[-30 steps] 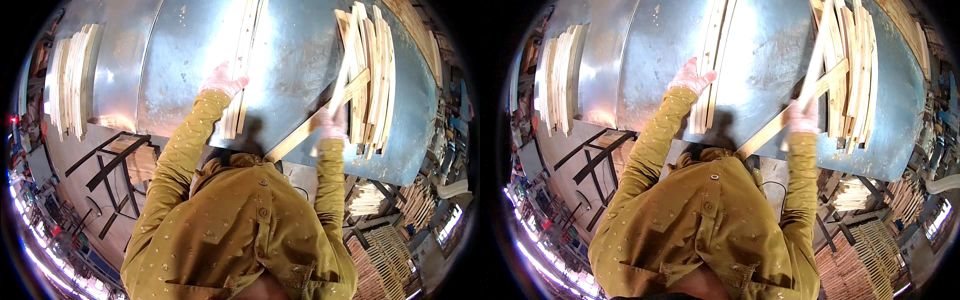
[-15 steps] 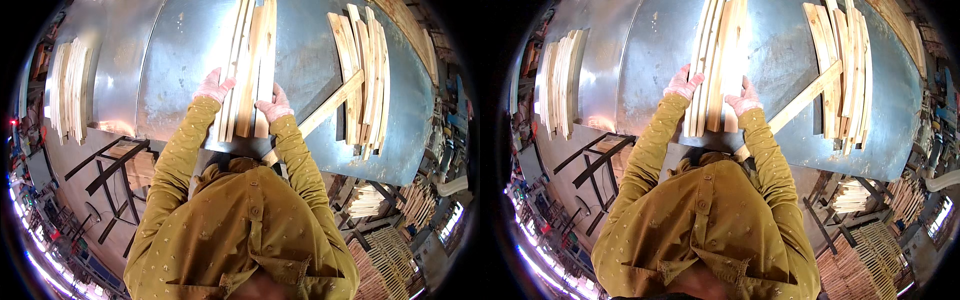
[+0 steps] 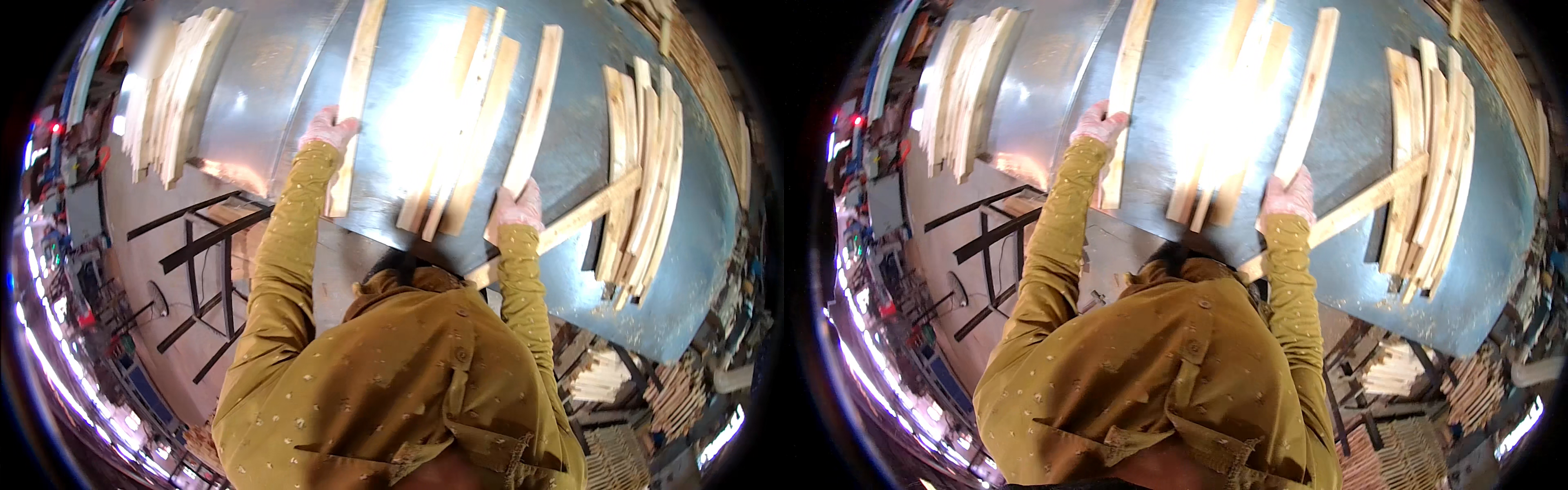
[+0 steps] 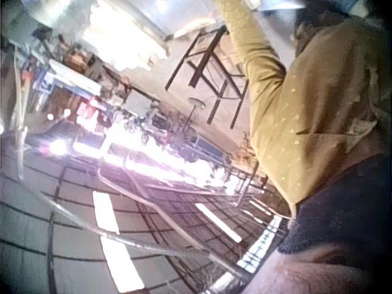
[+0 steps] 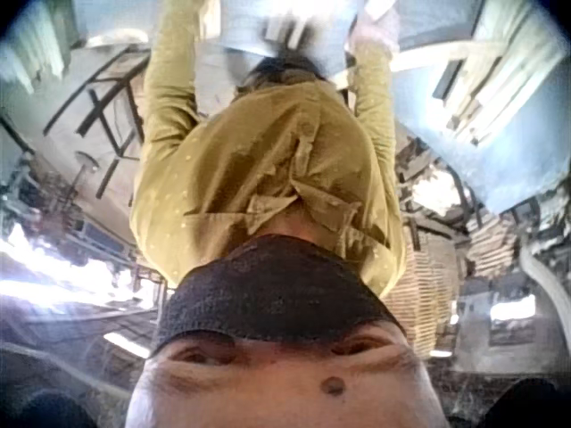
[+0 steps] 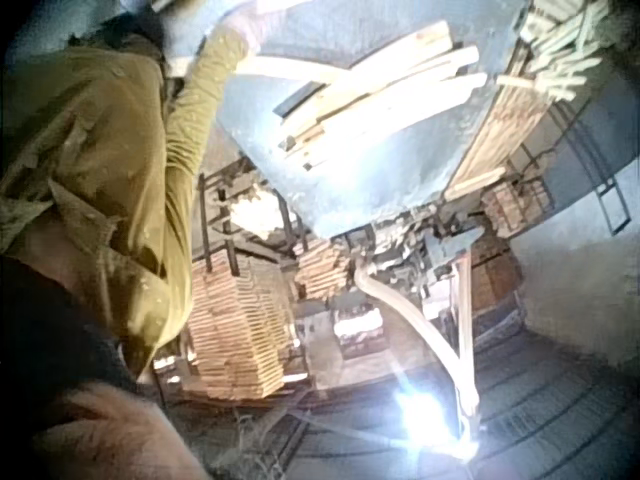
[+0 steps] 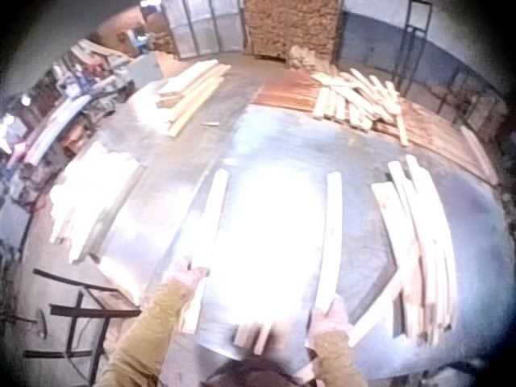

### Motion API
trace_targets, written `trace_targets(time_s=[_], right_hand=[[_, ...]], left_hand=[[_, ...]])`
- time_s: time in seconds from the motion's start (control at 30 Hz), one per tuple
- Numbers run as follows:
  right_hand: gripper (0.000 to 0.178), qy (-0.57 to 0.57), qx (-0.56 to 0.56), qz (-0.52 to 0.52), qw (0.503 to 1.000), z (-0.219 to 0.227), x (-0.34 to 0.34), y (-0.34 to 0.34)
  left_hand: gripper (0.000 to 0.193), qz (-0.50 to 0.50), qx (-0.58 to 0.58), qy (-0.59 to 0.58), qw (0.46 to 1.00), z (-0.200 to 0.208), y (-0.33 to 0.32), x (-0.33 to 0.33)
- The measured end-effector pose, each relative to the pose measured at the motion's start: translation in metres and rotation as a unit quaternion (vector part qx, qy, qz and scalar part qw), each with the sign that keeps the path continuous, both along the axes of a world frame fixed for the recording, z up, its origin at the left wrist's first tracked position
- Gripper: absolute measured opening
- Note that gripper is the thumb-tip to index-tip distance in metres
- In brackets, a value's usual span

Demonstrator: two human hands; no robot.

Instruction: The person sorts and stacks thin wooden planks on a large metal table. They pick up individual planks and small groups, align them, and place them into neat piles. The person occasionally moves stacks to different locations on the table to organize the workspace.

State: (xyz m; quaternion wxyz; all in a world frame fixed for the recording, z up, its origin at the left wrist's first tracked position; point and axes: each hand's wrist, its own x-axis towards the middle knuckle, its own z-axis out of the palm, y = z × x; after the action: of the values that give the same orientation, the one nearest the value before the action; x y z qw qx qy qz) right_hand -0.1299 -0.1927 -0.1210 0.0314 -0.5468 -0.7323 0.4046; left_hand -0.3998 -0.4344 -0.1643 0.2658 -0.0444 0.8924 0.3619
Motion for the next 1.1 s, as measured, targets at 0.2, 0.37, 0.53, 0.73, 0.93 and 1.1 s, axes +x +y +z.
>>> trace_targets(time_s=[0.2, 0.37, 0.53, 0.73, 0.93, 1.1], right_hand=[[0.072, 0.15, -0.034, 0.185, 0.971, -0.003, 0.008, -0.03], [0.099, 0.076, -0.108, 0.312, 0.941, 0.056, -0.025, -0.07], [0.096, 0.02, 0.022, 0.123, 0.992, 0.052, 0.012, -0.023], [0.097, -0.048, 0.083, 0.095, 0.991, 0.027, 0.088, 0.007], [0.093, -0.02, 0.002, 0.034, 0.999, 0.034, 0.114, 0.007], [0.091, 0.202, 0.013, -0.085, 0.976, 0.047, 0.14, -0.01]], left_hand=[[0.065, 0.051, 0.318, -0.063, 0.944, 0.009, 0.019, 0.021], [0.07, 0.07, 0.353, -0.009, 0.933, 0.069, 0.108, 0.113], [0.098, -0.23, -0.029, 0.177, 0.957, 0.072, 0.125, 0.139], [0.111, -0.22, -0.204, -0.002, 0.954, 0.063, 0.139, 0.159], [0.072, -0.153, -0.067, -0.114, 0.979, 0.065, 0.123, 0.136], [0.072, -0.167, -0.209, -0.038, 0.963, 0.079, 0.155, 0.146]])
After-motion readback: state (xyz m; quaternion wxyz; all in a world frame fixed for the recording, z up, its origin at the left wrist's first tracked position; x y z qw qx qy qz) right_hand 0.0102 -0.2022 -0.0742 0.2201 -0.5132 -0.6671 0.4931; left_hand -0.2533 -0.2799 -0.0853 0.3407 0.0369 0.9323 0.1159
